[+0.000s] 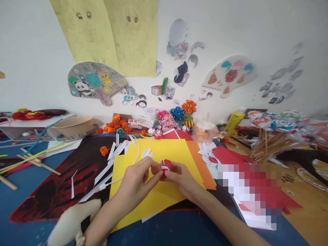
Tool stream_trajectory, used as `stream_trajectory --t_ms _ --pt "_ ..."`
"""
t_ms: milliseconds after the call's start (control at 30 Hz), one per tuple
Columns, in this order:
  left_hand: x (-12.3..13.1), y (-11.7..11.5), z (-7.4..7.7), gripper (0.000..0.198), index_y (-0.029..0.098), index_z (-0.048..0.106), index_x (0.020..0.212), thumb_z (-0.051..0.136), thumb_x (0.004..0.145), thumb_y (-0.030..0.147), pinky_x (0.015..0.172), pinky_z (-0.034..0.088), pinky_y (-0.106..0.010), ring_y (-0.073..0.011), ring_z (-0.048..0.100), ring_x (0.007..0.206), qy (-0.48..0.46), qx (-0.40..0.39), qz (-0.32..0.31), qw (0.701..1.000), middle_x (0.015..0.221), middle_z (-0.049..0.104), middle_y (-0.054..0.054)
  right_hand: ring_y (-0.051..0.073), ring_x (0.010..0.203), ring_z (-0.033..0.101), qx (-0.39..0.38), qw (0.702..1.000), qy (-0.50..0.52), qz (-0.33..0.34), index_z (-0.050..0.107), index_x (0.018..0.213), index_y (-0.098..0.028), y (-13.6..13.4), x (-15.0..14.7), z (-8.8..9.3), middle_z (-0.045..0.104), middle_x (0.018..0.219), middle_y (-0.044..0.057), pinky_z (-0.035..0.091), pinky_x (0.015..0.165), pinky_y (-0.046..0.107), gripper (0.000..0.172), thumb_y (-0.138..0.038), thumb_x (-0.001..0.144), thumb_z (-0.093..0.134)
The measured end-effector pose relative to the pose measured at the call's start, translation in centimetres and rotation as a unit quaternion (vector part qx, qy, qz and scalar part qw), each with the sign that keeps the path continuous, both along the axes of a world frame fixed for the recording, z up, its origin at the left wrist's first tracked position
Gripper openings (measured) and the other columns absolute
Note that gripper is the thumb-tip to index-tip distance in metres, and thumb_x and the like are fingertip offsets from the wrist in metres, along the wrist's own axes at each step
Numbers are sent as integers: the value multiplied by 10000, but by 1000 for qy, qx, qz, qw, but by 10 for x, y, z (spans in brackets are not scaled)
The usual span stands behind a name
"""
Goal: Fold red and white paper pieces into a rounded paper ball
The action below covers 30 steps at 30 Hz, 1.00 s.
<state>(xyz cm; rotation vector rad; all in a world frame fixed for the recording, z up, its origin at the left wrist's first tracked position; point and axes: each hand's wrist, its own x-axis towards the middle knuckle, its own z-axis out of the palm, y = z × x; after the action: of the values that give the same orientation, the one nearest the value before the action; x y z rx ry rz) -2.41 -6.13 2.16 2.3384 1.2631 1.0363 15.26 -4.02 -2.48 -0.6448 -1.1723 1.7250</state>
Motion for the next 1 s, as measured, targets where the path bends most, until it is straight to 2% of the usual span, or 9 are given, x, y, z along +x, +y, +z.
stream_trajectory --t_ms 200,333,400,467,533,600,767,867,1000 --pt "3 -3 -6 112 190 585 811 534 907 220 504 383 -208 -92 534 531 57 119 33 991 705 629 11 214 778 677 31 998 -42 -21 724 906 -146 1 1 -4 709 879 70 581 800 413 360 -438 712 806" --pt "7 -5 -14 182 174 596 751 524 919 171 490 350 -246 -108 529 488 145 261 60 953 631 627 7 232 835 682 51 994 -72 -65 734 880 -162 2 1 -8 735 878 59 581 805 393 353 -434 676 830" --pt "8 -6 -16 195 173 611 752 523 926 161 494 343 -256 -107 520 481 155 286 57 944 629 639 5 238 859 683 50 992 -76 -81 737 878 -168 3 1 -8 742 881 52 575 821 388 350 -422 662 842" --pt "8 -6 -14 198 171 620 757 526 931 182 504 356 -242 -101 527 501 105 236 50 965 652 647 0 245 893 683 52 993 -73 -81 738 900 -178 3 1 -7 744 905 51 565 842 389 343 -415 674 838" --pt "8 -5 -8 204 171 626 742 544 921 226 506 370 -219 -92 518 518 12 126 43 991 657 634 -1 246 930 678 58 993 -65 -74 735 922 -190 4 2 -7 740 941 53 555 860 386 329 -413 697 824" --pt "7 -3 -2 197 179 653 733 593 882 293 478 353 -209 -88 458 490 -73 5 38 997 595 581 17 236 951 669 66 994 -56 -68 730 947 -202 4 3 -6 732 974 52 546 872 375 318 -406 717 813" --pt "4 5 2 330 162 682 788 626 815 486 402 294 -199 -74 364 433 -215 -281 4 935 552 531 24 218 944 657 73 996 -34 -37 713 991 -203 5 5 -8 708 987 54 540 855 352 339 -394 729 810" --pt "4 6 0 368 152 675 766 677 760 519 392 251 -192 -63 336 437 -236 -317 4 918 568 552 19 219 935 644 80 996 -40 -28 704 993 -191 5 5 -9 692 975 60 533 841 354 364 -406 720 814" --pt "5 4 2 324 158 697 739 693 753 482 433 255 -207 -82 373 476 -213 -266 31 940 562 562 11 212 925 620 96 993 -54 -28 695 977 -194 4 6 -8 669 924 48 513 837 342 359 -413 718 813"
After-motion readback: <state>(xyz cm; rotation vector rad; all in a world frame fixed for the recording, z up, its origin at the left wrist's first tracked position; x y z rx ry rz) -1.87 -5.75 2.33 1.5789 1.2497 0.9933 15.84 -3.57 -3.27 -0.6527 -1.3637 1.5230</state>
